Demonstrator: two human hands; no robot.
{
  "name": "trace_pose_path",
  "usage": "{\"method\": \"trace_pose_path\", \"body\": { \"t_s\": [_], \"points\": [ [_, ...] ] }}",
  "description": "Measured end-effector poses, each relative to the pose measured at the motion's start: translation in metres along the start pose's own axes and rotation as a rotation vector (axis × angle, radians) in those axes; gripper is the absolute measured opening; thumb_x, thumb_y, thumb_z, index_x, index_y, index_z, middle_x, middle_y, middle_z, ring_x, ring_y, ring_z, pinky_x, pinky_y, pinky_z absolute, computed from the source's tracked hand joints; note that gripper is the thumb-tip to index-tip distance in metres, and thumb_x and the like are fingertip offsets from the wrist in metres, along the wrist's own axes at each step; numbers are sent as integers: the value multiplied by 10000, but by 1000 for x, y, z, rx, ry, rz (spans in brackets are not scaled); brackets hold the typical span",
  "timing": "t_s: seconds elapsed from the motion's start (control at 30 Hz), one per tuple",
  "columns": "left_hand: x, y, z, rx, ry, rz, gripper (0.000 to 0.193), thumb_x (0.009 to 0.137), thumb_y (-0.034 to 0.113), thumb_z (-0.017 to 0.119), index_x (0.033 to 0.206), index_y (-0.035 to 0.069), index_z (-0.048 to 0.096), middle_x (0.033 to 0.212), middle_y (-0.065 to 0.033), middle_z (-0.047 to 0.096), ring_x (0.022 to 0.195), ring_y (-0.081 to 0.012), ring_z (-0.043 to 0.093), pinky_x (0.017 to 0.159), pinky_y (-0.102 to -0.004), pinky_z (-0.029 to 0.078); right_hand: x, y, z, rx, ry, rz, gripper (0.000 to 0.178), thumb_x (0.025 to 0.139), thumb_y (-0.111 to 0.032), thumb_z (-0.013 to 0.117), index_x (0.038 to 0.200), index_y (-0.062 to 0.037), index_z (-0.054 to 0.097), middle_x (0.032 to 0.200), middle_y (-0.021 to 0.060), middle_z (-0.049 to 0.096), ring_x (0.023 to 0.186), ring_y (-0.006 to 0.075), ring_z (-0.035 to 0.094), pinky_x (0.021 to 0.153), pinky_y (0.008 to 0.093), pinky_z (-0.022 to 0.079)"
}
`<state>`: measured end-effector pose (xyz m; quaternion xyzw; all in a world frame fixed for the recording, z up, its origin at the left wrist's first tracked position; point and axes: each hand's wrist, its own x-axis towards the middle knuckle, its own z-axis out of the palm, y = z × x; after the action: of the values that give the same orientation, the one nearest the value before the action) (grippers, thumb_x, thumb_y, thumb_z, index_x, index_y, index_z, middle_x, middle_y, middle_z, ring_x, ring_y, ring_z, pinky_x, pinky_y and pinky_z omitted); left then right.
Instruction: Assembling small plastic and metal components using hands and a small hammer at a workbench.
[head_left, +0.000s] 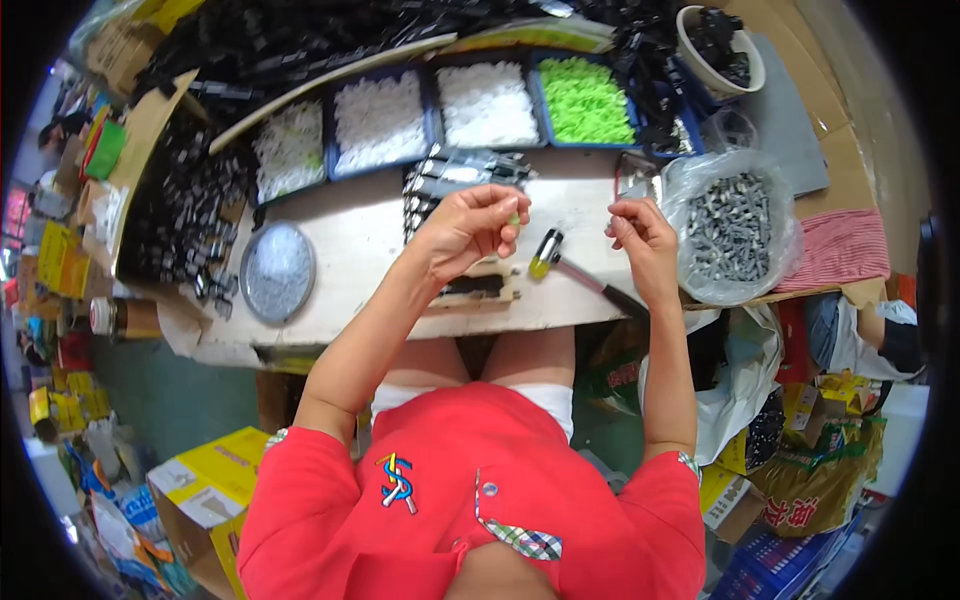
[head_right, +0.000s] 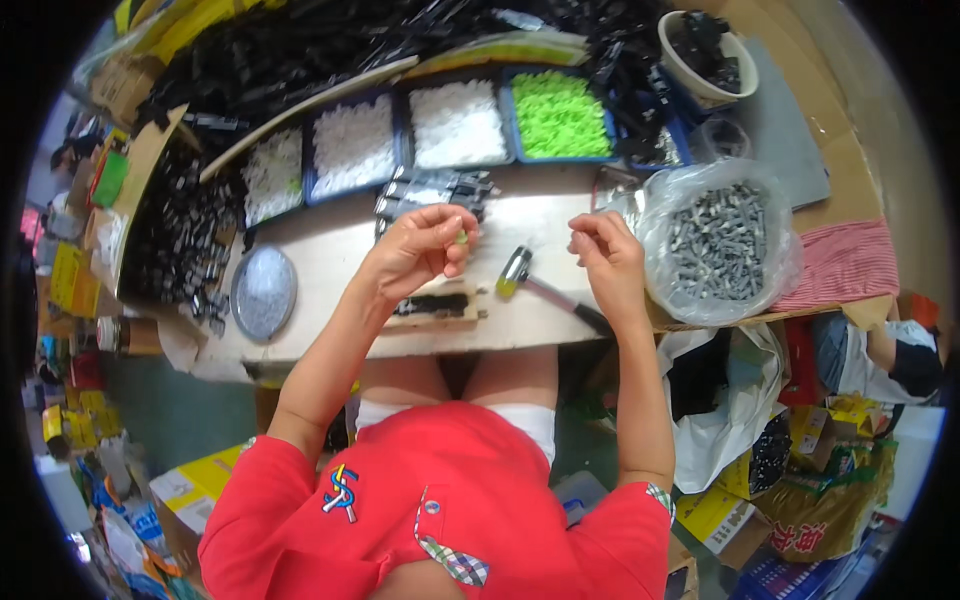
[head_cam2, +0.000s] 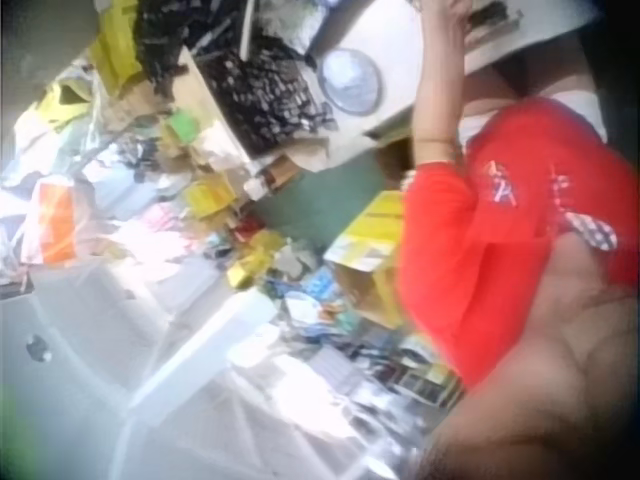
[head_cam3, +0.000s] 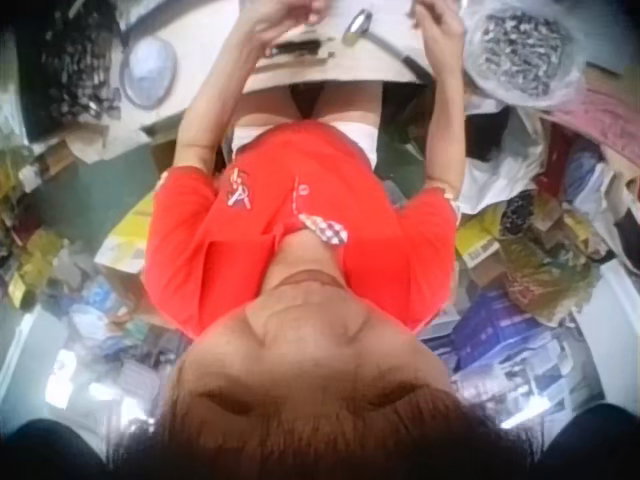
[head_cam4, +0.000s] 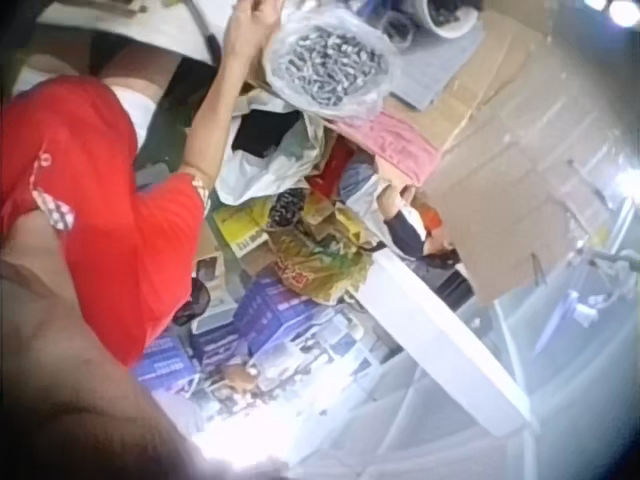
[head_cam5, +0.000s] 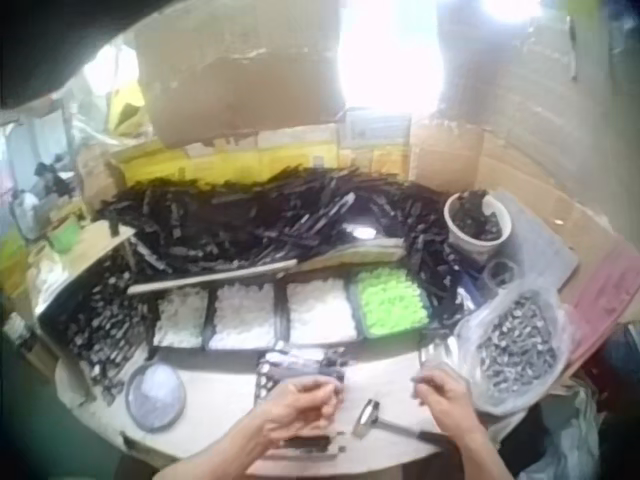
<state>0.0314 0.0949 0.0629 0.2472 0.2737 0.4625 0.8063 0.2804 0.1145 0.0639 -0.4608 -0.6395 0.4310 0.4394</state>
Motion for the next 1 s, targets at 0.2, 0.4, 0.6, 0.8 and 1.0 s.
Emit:
{"method": "trace_pose_path", "body": {
  "t_s": [0.2,0.4,0.6,0.8,1.0],
  "points": [
    [-56,-32,-19,-119,81,-10,220,791,-38,588,1011,-39,594,944,-145,617,800,-203,627,699,-297,543,-30,-32,61,155,-219,-54,123,790,38,553,900,14,604,851,51,546,718,108,560,624,204,442],
    [-85,-38,-24,48,150,25,219,789,1,618,1003,-40,597,822,-125,627,670,-170,622,589,-287,548,-41,-31,99,159,-307,-123,139,806,35,568,936,2,608,887,37,529,723,70,505,594,184,410],
    [-96,-42,-21,223,196,144,200,779,30,647,968,-30,620,730,-83,622,603,-128,603,528,-249,529,-48,-36,117,84,-287,-241,128,793,33,591,913,-2,619,864,46,545,717,86,491,597,190,390],
    [-97,-45,-20,278,233,234,186,780,30,647,955,-29,625,728,-74,625,584,-108,591,517,-227,506,-50,-38,126,-18,-235,-376,144,760,50,603,896,4,611,846,84,560,713,147,547,590,232,431],
    [-99,-46,-18,293,251,295,167,784,25,642,943,-22,625,736,-67,628,595,-96,582,531,-214,491,-52,-40,131,-228,-202,-589,191,708,57,618,891,2,600,819,113,559,705,230,581,567,282,468]
  ]
}}
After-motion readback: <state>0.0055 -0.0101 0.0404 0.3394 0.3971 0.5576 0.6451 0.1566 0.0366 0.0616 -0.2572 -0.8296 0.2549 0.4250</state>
